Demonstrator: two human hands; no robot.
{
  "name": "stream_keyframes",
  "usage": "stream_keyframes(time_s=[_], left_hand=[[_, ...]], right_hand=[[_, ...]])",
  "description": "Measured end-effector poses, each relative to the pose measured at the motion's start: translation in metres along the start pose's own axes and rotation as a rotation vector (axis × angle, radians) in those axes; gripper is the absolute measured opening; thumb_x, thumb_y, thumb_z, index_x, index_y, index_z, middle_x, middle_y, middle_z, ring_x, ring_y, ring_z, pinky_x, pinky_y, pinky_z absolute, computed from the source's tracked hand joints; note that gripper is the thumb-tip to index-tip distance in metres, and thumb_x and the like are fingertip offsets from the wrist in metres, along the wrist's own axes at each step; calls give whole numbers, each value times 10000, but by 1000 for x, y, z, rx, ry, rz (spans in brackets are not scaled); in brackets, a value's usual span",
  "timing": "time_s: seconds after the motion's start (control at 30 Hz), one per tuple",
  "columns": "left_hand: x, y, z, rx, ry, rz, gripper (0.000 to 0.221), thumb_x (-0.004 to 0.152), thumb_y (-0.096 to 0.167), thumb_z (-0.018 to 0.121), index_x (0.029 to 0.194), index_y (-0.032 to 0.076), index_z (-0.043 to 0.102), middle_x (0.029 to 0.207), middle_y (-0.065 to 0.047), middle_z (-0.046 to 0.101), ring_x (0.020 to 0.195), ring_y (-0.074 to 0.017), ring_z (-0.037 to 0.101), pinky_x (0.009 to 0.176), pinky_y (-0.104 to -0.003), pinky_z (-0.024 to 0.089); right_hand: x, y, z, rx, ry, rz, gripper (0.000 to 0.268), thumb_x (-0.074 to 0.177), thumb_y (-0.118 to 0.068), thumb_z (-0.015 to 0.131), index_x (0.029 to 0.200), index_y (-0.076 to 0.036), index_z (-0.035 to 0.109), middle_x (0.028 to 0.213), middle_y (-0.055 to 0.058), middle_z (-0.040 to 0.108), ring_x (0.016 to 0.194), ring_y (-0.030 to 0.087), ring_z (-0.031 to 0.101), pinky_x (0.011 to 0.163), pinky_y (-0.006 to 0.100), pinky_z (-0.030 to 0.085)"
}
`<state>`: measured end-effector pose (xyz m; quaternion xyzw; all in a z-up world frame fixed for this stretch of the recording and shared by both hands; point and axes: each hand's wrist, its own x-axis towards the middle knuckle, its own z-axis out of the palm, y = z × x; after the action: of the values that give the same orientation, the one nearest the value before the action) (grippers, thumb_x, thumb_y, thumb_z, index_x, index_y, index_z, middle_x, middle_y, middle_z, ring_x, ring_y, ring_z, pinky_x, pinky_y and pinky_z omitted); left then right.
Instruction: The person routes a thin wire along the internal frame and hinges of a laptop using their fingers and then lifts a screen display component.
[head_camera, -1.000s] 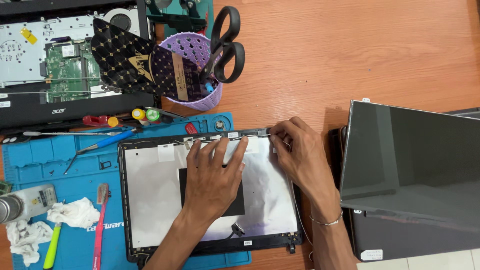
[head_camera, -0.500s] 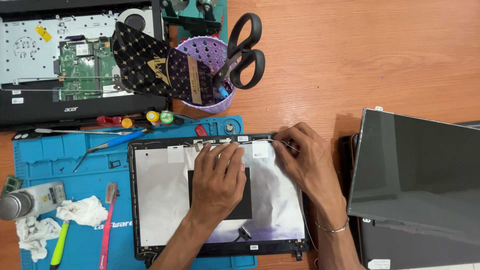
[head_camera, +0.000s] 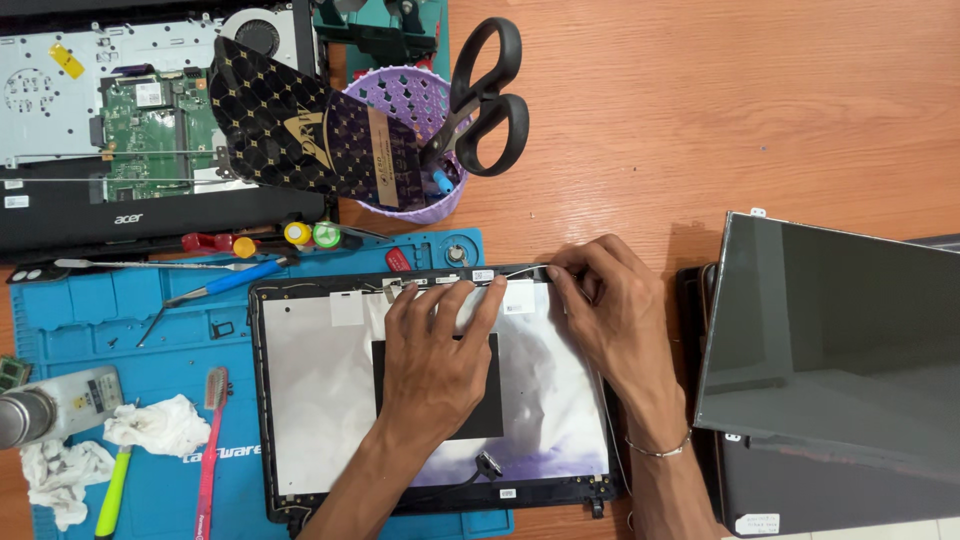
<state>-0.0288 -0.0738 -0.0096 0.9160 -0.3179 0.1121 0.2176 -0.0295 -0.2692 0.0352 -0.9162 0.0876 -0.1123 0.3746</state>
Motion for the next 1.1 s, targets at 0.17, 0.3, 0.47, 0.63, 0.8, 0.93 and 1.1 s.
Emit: stream_keyframes(time_s=[0.17, 0.3, 0.47, 0.63, 0.8, 0.93, 1.1], left_hand=[[1, 1, 1, 9, -6, -10, 598, 860, 116, 690, 1442, 174, 564, 1272, -100, 511, 1202, -291, 495, 1126, -542, 342], [3, 2, 0, 20, -26, -3, 600, 860, 119, 684, 1444, 194, 565, 1284, -103, 504, 1203, -296, 481, 1133, -541, 330], [6, 6, -5, 86, -48, 21, 635, 853, 126, 682, 1466, 243, 562, 1279, -120, 502, 1200, -295, 464, 1121, -545, 321], [10, 9, -5, 112, -81, 21, 674, 832, 123, 691, 1476, 252, 539, 1288, -132, 504, 1199, -296, 450, 1092, -559, 320], [9, 12, 0, 85, -125, -14, 699, 807, 92, 684, 1471, 243, 530, 1275, -128, 502, 1221, -310, 436, 1086, -568, 312], [9, 15, 5, 141, -80, 32, 643, 865, 71, 652, 1477, 224, 528, 1341, -110, 504, 1282, -285, 443, 1113, -556, 313], [12, 17, 8, 140, -121, 47, 634, 883, 54, 633, 1487, 214, 524, 1315, -111, 510, 1274, -285, 468, 1110, -541, 320]], right_hand=[[-3, -4, -7, 12, -29, 48, 99, 834, -42, 772, 916, 6, 743, 845, 82, 696, 659, 164, 659, 596, 310, 535], [-4, -4, -10, 4, -50, 73, 88, 827, -35, 763, 904, 4, 747, 848, 86, 708, 684, 181, 687, 622, 320, 551], [-4, -1, -9, 13, -68, 91, 88, 827, -28, 753, 905, 11, 739, 846, 99, 704, 697, 202, 704, 626, 330, 552], [-5, 3, -8, 23, -70, 84, 82, 838, -24, 745, 908, 16, 733, 847, 115, 704, 725, 223, 721, 649, 340, 569], [-6, 8, -9, 19, -93, 67, 89, 834, -2, 718, 918, 27, 722, 861, 130, 701, 760, 246, 734, 679, 349, 581], [-5, 9, -8, -11, -109, 101, 90, 835, -7, 719, 920, 17, 728, 854, 132, 702, 751, 269, 729, 677, 370, 570], [-6, 11, -9, -22, -89, 35, 114, 826, 14, 691, 931, 5, 734, 891, 138, 703, 789, 286, 732, 692, 375, 571]])
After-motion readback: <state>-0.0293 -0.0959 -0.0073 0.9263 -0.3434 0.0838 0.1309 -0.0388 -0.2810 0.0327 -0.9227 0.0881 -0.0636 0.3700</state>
